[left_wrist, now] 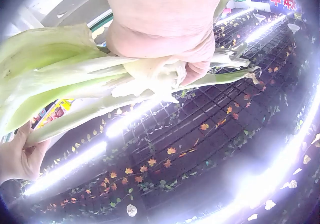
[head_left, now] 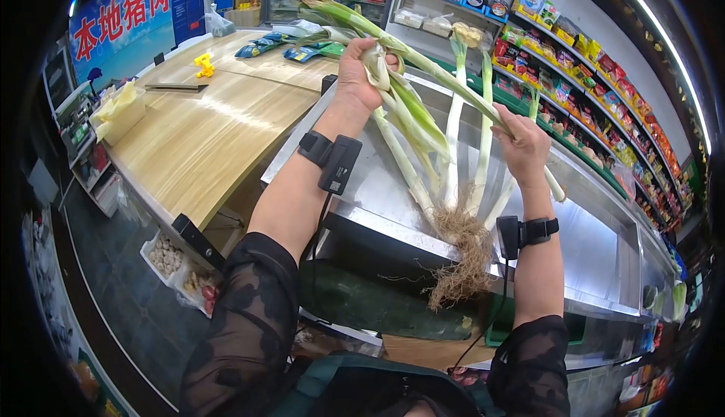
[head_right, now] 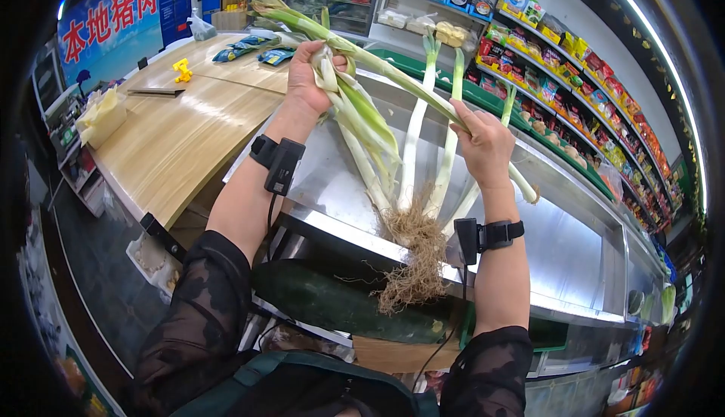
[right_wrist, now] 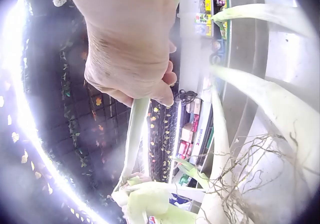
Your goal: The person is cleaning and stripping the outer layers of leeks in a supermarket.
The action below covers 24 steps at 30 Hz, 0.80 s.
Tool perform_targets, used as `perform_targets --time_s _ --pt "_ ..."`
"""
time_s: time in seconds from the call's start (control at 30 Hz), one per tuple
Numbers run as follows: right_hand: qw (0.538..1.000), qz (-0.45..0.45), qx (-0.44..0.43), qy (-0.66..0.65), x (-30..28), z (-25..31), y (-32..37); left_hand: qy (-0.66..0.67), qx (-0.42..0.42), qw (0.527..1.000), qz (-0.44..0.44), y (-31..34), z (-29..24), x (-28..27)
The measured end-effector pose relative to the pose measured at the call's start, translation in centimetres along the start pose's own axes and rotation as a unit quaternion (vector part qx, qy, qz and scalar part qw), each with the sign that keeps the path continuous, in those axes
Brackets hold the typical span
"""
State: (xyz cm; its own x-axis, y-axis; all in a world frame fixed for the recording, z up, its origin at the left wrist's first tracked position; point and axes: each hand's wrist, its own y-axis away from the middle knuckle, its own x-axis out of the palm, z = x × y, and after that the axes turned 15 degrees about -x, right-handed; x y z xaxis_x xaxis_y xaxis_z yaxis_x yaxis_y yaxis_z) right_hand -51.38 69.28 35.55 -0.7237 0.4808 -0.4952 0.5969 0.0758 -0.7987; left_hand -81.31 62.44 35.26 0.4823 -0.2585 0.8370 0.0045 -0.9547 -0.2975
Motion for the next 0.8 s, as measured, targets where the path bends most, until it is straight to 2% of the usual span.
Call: perform_targets --time_s 0.17,0.3,0.37,0.57,0.63,0.67,0.73,0.77,0.8 --pt "1.0 0.01 -0.003 0.006 -0.1 -0.1 0.0 -0.005 0.0 1.0 -0.027 -0.2 0.0 -0.4" --pt "0.999 0.013 0.034 -0.014 -0.1 -0.2 0.1 0.001 -0.012 0.999 -0.042 -0.3 0.1 -0.3" --pt "0.998 0.011 0.05 -0.031 0.0 -0.3 0.2 -0.02 0.036 0.992 -0.12 -0.4 0.2 0.2" --pt "0.986 0.027 0.076 -0.145 0.7 -0.6 0.5 -0.063 0.112 0.98 -0.152 -0.8 0.8 0.2" --pt "0.956 0.078 0.155 -0.236 0.8 -0.9 0.7 -0.049 0.108 0.982 -0.145 -0.4 1.1 0.7" --pt "0.956 0.078 0.155 -0.236 0.8 -1.0 0.7 -0.035 0.105 0.984 -0.136 -0.2 1.2 1.0" --pt "0.854 0.131 0.246 -0.44 0.6 -1.0 0.6 -0.049 0.109 0.984 -0.133 -0.1 1.2 1.0" --pt "0.854 0.131 0.246 -0.44 0.4 -0.9 0.5 -0.062 0.113 0.983 -0.129 -0.1 1.2 1.0" --pt "0.828 0.151 0.263 -0.472 0.0 -0.7 0.3 -0.062 0.112 0.983 -0.129 0.1 1.2 1.2"
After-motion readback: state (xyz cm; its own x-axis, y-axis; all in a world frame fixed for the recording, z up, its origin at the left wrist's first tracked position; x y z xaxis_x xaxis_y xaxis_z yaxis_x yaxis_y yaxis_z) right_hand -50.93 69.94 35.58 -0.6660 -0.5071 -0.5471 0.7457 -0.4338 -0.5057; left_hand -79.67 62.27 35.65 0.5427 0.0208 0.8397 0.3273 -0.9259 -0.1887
